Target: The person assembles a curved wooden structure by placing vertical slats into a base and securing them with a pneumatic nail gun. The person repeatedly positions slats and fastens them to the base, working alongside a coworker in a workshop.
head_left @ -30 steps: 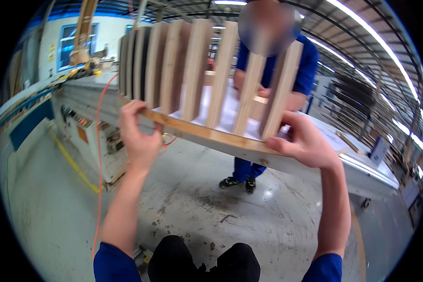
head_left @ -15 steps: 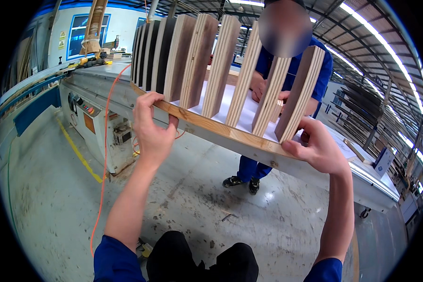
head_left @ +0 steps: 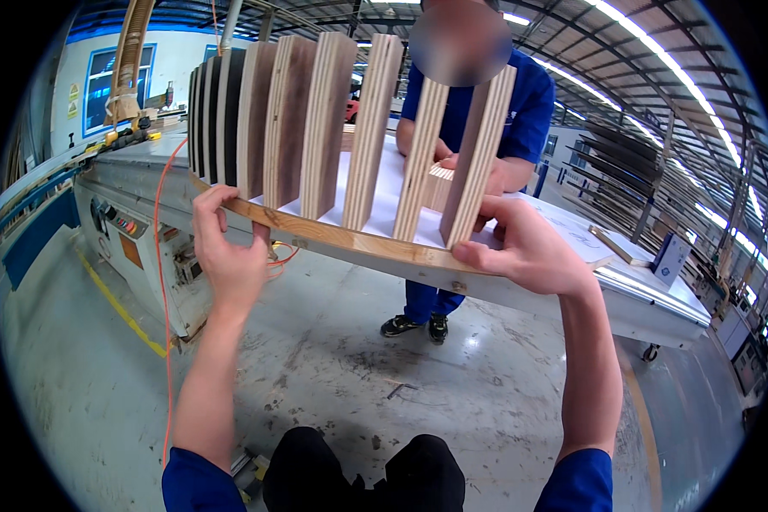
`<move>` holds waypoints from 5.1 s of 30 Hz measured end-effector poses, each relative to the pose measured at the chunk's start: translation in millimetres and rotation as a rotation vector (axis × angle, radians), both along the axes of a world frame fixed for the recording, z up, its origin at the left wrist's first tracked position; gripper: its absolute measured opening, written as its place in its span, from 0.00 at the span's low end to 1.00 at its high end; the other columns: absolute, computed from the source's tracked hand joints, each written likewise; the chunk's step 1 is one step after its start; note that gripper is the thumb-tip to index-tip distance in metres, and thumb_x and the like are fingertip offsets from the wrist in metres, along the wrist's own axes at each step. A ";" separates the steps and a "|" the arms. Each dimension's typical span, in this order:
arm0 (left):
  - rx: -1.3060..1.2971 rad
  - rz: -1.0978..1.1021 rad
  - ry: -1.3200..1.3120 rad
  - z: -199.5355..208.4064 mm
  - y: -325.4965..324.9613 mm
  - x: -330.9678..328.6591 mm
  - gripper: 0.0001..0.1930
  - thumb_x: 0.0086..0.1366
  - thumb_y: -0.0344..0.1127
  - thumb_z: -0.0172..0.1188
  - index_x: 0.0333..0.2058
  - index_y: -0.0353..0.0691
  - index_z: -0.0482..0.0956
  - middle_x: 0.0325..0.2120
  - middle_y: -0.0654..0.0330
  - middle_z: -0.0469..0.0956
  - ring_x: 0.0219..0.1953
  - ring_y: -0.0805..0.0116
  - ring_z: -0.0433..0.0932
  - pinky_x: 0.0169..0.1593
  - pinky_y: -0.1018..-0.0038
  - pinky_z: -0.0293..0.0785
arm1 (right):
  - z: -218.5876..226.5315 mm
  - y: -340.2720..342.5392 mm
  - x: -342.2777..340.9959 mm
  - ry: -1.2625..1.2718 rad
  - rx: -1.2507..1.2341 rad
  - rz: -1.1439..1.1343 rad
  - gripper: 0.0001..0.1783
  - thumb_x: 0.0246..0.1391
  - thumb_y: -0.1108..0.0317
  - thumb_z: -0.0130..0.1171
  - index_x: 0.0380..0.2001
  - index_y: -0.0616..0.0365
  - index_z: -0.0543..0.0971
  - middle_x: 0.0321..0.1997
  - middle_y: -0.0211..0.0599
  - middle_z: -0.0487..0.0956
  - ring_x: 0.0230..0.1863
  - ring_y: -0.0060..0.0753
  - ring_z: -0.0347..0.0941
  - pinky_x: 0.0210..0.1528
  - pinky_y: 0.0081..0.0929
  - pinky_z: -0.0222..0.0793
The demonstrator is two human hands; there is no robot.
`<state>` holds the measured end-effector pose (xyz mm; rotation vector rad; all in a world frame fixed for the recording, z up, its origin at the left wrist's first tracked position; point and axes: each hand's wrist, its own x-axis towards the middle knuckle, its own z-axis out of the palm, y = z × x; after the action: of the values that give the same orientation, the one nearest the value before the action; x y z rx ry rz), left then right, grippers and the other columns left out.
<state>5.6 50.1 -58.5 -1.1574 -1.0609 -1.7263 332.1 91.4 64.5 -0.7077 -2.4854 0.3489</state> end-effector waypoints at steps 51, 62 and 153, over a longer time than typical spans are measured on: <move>0.028 -0.019 0.013 0.1 4.3 3.6 0.26 0.47 0.18 0.65 0.47 0.38 0.72 0.44 0.60 0.73 0.32 0.68 0.62 0.41 0.72 0.66 | -1.3 4.1 0.1 0.017 0.014 0.072 0.26 0.54 0.52 0.65 0.40 0.69 0.79 0.37 0.42 0.80 0.41 0.30 0.75 0.48 0.27 0.71; -0.032 -0.044 -0.011 -2.0 -0.5 -5.3 0.25 0.47 0.19 0.68 0.46 0.39 0.72 0.45 0.57 0.74 0.46 0.59 0.73 0.47 0.69 0.69 | -1.7 0.3 -1.7 0.013 0.002 0.013 0.33 0.51 0.50 0.68 0.49 0.69 0.78 0.43 0.41 0.79 0.44 0.31 0.73 0.47 0.27 0.69; 0.014 -0.008 0.023 0.2 0.9 3.4 0.26 0.49 0.16 0.65 0.48 0.38 0.70 0.43 0.61 0.71 0.32 0.67 0.62 0.41 0.74 0.64 | 68.9 40.3 -58.7 0.907 0.406 0.519 0.16 0.68 0.66 0.51 0.40 0.67 0.84 0.35 0.36 0.85 0.38 0.22 0.78 0.40 0.21 0.72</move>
<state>9.0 50.9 -58.3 -1.1714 -1.0306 -1.7199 273.4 131.7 133.4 0.2536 -1.7225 0.2505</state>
